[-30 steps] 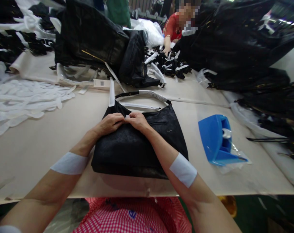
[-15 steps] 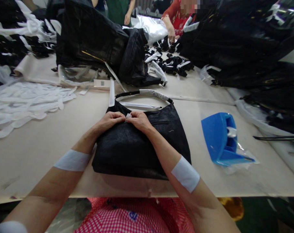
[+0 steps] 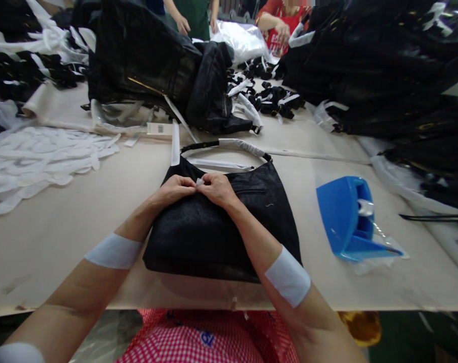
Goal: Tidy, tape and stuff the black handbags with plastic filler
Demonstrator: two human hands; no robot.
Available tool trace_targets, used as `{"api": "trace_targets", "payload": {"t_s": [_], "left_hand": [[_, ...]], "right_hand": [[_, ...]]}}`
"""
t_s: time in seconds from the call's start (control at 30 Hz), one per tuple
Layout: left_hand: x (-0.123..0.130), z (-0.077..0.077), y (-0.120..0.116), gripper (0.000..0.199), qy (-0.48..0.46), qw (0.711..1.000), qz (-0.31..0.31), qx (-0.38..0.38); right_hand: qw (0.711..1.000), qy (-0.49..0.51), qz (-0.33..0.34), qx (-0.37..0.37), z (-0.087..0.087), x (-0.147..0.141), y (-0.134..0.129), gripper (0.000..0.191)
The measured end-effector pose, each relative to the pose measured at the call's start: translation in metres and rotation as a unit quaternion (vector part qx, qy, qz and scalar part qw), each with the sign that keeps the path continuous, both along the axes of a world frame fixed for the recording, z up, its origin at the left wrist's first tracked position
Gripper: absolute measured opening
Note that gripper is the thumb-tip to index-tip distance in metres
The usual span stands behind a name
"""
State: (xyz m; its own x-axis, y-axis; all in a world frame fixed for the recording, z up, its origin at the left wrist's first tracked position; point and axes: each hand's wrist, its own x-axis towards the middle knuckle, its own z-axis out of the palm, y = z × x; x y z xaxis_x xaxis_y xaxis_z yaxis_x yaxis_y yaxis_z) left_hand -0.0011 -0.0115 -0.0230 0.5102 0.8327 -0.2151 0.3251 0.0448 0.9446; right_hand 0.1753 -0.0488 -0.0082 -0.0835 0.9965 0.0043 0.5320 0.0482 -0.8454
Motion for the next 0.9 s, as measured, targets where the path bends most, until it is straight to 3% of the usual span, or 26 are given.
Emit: {"api": "trace_targets", "payload": {"t_s": [0.13,0.23,0.4,0.6,0.77,0.9], "left_hand": [[0.002,0.006,-0.006,0.017,0.012,0.999,0.002,0.043],[-0.002,0.009,-0.008,0.021,-0.007,0.999,-0.020,0.025],[-0.004,0.006,-0.005,0.027,-0.010,0.999,-0.052,-0.003],[0.001,0.000,-0.004,0.024,0.025,0.993,-0.045,0.103],[-0.015,0.014,-0.003,0.037,-0.003,0.996,-0.081,0.046],[-0.036,0.037,0.004,0.037,-0.017,0.997,-0.004,0.076]], "right_hand": [[0.984,0.140,0.056,-0.093,0.005,0.008,-0.003,0.020],[0.962,0.226,0.091,-0.122,0.006,0.014,-0.004,0.029],[0.975,0.197,0.052,-0.086,-0.002,0.006,0.002,0.031],[0.999,0.035,-0.008,0.007,-0.007,-0.004,0.007,0.020],[0.986,0.147,0.031,-0.071,-0.005,0.008,0.001,0.030],[0.981,0.140,0.064,-0.114,-0.004,0.014,-0.003,0.031]]}}
